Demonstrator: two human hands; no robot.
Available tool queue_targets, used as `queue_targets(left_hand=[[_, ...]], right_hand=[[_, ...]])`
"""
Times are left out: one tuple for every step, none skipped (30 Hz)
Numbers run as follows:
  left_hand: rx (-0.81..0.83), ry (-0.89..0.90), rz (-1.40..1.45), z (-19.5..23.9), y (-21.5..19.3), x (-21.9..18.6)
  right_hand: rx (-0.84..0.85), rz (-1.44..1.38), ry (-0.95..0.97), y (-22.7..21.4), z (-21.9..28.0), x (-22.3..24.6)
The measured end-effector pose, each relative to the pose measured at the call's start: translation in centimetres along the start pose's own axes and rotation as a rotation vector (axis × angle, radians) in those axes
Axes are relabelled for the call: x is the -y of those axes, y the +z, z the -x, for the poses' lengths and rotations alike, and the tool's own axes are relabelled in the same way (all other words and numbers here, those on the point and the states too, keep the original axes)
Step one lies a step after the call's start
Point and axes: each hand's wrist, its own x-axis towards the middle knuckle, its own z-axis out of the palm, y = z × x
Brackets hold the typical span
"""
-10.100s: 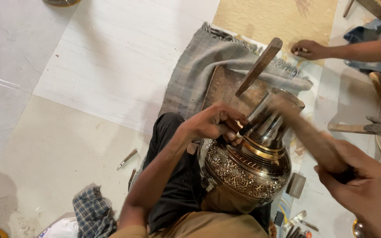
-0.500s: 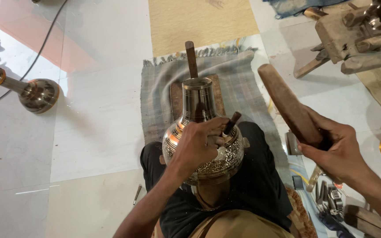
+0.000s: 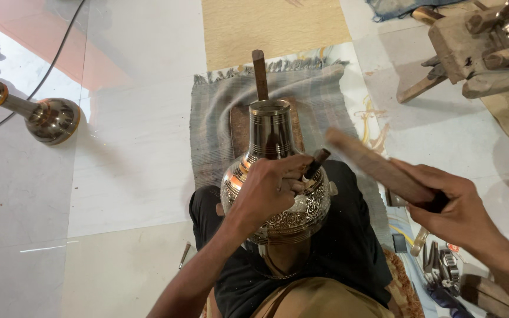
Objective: The person sits on the floor and uses a wooden mallet to strike a metal chisel placed against the neck of a brass vessel. They repeatedly tap the chisel to shape or smooth the metal, occasionally rotating the vessel to access different areas.
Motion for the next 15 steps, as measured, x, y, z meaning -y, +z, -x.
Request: queue_targets(left_hand=[[0.020,0.010,0.007,-0.2,-0.2,0.1],[0.040,0.013,0.017,-0.2,-0.3,0.1],[0.038,0.018,0.016,0.0,-0.2,0.1],[0.037,0.031,0.009,0.0,-0.3,0.0],[0.035,0.044,0.002,0.0,-0.3,-0.1],[0.004,0.065,0.013,0.1,-0.3,-0.2],[-0.026,0.087,0.023,0.2,-0.3,-0.3],[-0.053,0.106,0.036,0.2,-0.2,-0.3],[-0.035,0.081,0.042,0.3,-0.1,-0.3],[-0.021,0.057,0.051,0.1,0.0,-0.2],[-0.007,0.034,0.061,0.0,0.0,0.0],[0.008,0.071,0.026,-0.4,0.0,0.2],[0.023,0.108,-0.010,-0.7,-0.1,0.4],[0.038,0.142,-0.048,-0.7,-0.1,0.6],[0.033,0.129,-0.049,-0.7,-0.1,0.7]], right_hand=[[-0.094,-0.061,0.025,0.0,0.1,-0.2],[-0.181,-0.123,0.055,0.0,0.3,-0.5],[-0.098,-0.070,0.041,0.0,0.6,-0.8],[-0.021,-0.017,0.020,-0.3,0.9,-1.1],[-0.021,-0.015,0.023,-0.2,1.1,-1.4],[-0.025,-0.013,0.023,-0.3,1.1,-1.7],[-0.106,-0.061,0.047,-0.2,1.0,-2.0],[-0.186,-0.111,0.076,-0.3,1.2,-2.2],[-0.109,-0.133,0.057,-0.1,1.3,-2.4],[-0.030,-0.151,0.038,-0.4,1.4,-2.4],[-0.033,-0.150,0.041,-0.4,1.5,-2.4],[-0.028,-0.150,0.041,-0.4,1.4,-2.1],[-0.104,-0.131,0.062,-0.2,1.3,-1.9],[-0.178,-0.116,0.084,0.0,1.2,-1.5],[-0.149,-0.105,0.080,0.1,1.2,-1.2]])
